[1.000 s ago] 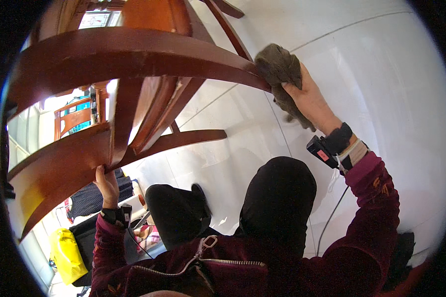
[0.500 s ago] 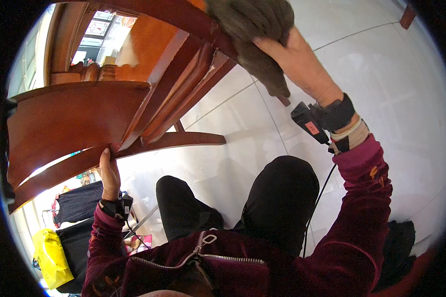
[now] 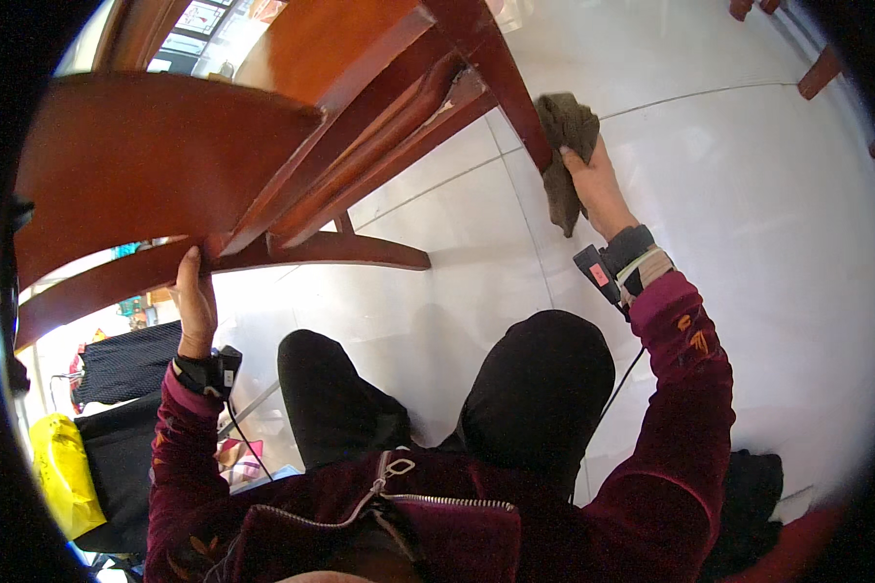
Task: The person wipes a wooden chair with a cloth, cleaning the seat, back, and legs. Then the person wipes a large red inflatable ball with the same cloth, rotating it to clean multiple sides.
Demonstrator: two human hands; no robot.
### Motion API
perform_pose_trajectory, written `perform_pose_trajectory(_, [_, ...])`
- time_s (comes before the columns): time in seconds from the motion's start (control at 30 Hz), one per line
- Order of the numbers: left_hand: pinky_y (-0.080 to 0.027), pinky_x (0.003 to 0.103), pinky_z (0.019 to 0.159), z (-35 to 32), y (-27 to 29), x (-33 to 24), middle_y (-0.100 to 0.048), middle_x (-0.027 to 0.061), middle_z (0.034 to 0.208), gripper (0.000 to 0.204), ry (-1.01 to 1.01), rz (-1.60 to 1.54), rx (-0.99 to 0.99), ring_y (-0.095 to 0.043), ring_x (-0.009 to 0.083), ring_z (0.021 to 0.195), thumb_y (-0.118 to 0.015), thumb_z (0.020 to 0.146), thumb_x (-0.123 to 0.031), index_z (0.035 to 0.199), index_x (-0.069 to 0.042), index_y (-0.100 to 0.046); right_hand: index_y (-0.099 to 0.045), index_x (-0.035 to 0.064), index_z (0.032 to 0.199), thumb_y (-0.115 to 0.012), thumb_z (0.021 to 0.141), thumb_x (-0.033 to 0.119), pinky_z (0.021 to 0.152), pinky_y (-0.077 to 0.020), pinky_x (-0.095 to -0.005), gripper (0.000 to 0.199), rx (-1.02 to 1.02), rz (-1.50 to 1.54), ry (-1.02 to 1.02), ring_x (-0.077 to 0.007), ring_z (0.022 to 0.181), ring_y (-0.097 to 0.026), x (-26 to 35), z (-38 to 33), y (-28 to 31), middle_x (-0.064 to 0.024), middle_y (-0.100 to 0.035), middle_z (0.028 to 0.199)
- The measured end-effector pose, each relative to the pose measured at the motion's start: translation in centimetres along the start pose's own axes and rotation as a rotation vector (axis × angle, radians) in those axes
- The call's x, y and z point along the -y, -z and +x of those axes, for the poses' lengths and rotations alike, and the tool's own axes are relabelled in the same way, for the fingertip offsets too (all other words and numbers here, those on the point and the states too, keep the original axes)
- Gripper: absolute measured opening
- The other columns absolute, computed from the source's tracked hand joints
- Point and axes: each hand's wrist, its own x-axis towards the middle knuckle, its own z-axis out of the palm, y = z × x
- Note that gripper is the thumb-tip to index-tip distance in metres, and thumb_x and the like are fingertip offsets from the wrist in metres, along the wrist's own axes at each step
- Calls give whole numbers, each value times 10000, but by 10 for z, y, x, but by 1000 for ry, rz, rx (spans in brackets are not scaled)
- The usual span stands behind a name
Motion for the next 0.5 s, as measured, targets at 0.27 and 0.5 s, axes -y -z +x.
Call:
perform_pose_trajectory(0.27, [-404, 301, 920, 2, 0, 5, -652, 60, 1017, 233, -178, 212, 139, -553, 157, 957, -607, 874, -193, 1048, -44, -647, -415, -23, 1342, -583, 942, 200, 950, -461, -321, 488, 113, -231, 195, -197, 1120, -554, 129, -109, -1, -116, -541, 1282])
perform_pose_trajectory(0.5, [-479, 260, 739, 2, -2, 8, -657, 57, 909, 286, -173, 174, 80, -593, 134, 806, -707, 831, -223, 997, 6, -661, -486, 73, 1311, -678, 779, 1, 929, -470, -373, 570, -23, -1166, 924, -290, 1124, -560, 151, -148, -71, -148, -548, 1268])
